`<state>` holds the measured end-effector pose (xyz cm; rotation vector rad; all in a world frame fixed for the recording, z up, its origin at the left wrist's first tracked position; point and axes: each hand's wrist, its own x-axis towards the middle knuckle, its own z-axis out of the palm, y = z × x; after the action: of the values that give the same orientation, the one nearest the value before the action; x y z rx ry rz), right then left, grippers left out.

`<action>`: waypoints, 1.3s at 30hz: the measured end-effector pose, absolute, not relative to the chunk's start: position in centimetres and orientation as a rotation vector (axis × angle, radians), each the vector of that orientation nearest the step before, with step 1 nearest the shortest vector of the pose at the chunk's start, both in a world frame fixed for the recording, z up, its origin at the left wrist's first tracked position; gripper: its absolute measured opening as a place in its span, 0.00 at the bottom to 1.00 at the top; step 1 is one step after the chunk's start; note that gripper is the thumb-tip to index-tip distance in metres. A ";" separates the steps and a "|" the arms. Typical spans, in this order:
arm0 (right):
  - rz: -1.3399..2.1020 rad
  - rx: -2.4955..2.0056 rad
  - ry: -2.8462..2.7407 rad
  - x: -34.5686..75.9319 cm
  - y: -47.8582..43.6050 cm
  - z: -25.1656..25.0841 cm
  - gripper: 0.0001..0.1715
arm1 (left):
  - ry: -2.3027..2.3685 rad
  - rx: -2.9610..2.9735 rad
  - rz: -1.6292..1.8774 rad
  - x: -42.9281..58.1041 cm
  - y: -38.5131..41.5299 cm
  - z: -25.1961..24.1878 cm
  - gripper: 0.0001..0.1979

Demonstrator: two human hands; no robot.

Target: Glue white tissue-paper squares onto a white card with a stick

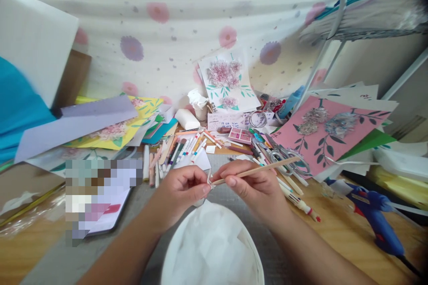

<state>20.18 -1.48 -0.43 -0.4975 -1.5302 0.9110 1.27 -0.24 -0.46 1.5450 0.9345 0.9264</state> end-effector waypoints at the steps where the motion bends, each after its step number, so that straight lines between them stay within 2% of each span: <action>1: 0.926 -0.491 -1.518 20.2 -1.5 -0.5 0.09 | 0.927 1.541 0.930 1.2 -0.2 -0.4 0.06; 12: 1.115 -0.522 -1.229 21.3 0.1 -1.1 0.03 | 0.910 1.523 0.844 0.8 0.0 -0.2 0.06; 18: 1.110 -0.575 -1.192 21.7 0.3 -0.7 0.05 | 0.922 1.505 0.851 0.7 0.2 -0.3 0.07; 23: 1.122 -0.537 -1.195 21.7 0.2 -0.6 0.04 | 0.928 1.512 0.845 0.7 0.2 -0.2 0.07; 30: 1.142 -0.495 -1.241 21.4 -0.1 -0.9 0.03 | 0.921 1.459 0.997 1.0 0.3 -0.4 0.08; 33: 1.177 -0.488 -1.248 20.8 -0.3 -1.1 0.03 | 0.885 1.410 1.011 1.2 0.2 -0.6 0.06; 37: 1.240 -0.485 -1.216 20.0 -0.6 -1.5 0.04 | 0.881 1.390 0.982 1.5 -0.1 -0.7 0.13; 39: 1.273 -0.483 -1.172 19.7 -0.7 -1.5 0.04 | 0.910 1.420 0.985 1.5 -0.1 -0.8 0.12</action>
<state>19.71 -0.70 -1.51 -0.4831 -1.1716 1.2734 1.51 -0.13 -0.81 1.4201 0.9102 0.9852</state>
